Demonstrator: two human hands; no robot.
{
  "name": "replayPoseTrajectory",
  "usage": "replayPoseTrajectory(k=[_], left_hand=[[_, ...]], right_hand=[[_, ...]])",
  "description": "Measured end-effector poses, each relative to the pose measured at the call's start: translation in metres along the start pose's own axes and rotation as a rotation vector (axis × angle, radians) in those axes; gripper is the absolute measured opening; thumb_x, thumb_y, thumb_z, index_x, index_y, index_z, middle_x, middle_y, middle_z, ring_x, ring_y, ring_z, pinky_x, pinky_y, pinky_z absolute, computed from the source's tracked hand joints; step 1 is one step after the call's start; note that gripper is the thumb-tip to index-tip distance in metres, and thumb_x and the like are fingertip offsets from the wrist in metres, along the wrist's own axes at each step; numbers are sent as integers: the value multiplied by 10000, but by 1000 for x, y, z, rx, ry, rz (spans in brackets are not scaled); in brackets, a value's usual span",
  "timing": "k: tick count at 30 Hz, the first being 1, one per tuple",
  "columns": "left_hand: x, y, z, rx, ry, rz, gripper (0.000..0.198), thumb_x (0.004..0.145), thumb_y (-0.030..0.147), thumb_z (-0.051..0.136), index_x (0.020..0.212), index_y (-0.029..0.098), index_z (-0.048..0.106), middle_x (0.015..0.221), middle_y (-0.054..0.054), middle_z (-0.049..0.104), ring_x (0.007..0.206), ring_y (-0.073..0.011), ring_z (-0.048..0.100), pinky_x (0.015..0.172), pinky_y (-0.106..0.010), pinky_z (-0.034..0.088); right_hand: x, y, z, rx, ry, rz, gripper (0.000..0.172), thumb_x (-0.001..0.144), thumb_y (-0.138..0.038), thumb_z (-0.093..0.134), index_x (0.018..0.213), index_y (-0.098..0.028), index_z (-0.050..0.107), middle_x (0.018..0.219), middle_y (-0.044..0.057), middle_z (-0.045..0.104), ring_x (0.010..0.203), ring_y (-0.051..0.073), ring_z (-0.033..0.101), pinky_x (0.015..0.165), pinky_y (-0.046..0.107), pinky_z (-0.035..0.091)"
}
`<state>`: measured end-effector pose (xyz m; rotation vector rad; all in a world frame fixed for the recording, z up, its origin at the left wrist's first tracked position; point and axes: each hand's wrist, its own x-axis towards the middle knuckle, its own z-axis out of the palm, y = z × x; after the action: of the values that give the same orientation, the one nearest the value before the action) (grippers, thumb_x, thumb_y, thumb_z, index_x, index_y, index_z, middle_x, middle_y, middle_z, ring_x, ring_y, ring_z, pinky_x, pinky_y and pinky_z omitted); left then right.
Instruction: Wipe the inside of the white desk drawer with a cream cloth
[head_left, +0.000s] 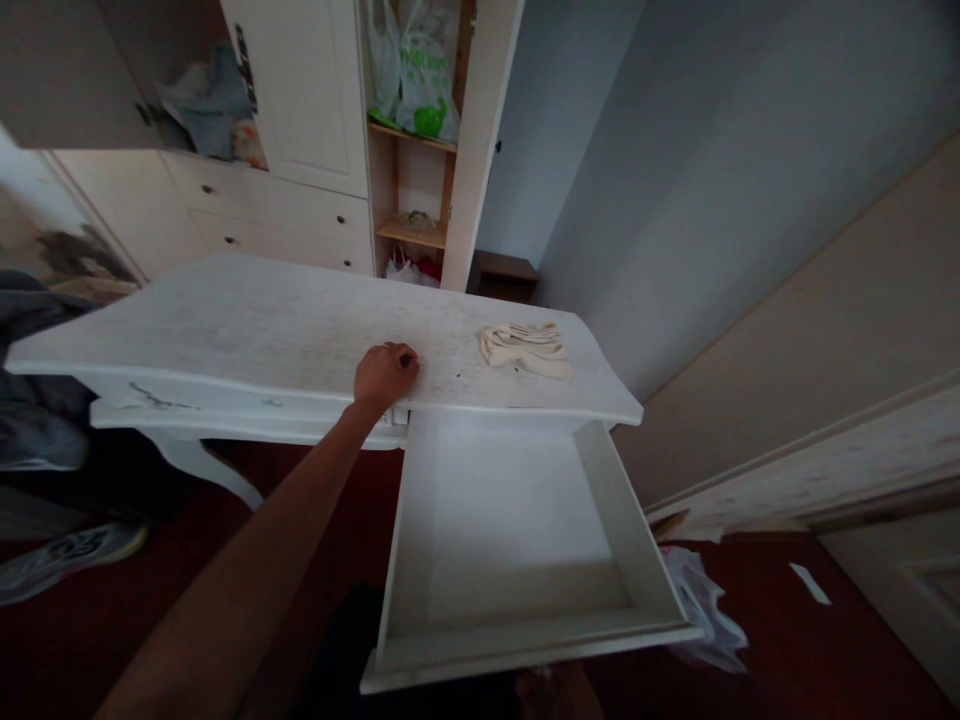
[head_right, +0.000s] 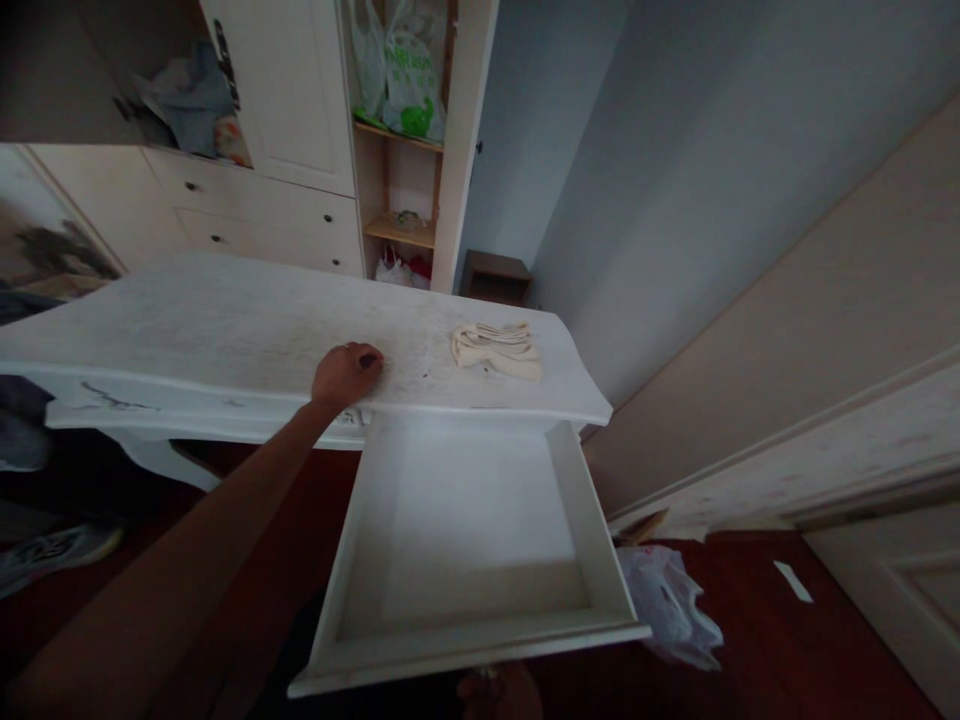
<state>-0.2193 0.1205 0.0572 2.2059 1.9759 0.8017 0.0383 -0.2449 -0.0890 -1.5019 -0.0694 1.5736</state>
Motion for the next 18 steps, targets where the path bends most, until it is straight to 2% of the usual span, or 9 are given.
replayPoseTrajectory(k=[8, 14, 18], left_hand=[[0, 0, 0, 12, -5, -18, 309, 869, 287, 509, 1030, 208, 760, 1069, -110, 750, 1033, -272, 670, 930, -370, 525], [-2, -1, -2, -6, -8, 7, 320, 877, 285, 490, 1032, 204, 759, 1072, -112, 751, 1030, -264, 675, 918, -351, 524], [-2, -1, -2, -2, -11, 10, 306, 874, 277, 500, 1022, 217, 761, 1062, -107, 752, 1036, -263, 674, 916, -347, 526]], right_hand=[[9, -17, 20, 86, -3, -167, 567, 427, -548, 937, 709, -186, 604, 585, 19, 684, 528, 201, 663, 460, 253, 448], [16, -19, 28, 92, 35, -160, 588, 358, -554, 936, 667, -189, 594, 551, 21, 688, 476, 171, 632, 463, 251, 456], [22, -13, 30, 68, 80, -163, 594, 368, -610, 912, 623, -198, 569, 510, 4, 665, 440, 153, 607, 439, 237, 436]])
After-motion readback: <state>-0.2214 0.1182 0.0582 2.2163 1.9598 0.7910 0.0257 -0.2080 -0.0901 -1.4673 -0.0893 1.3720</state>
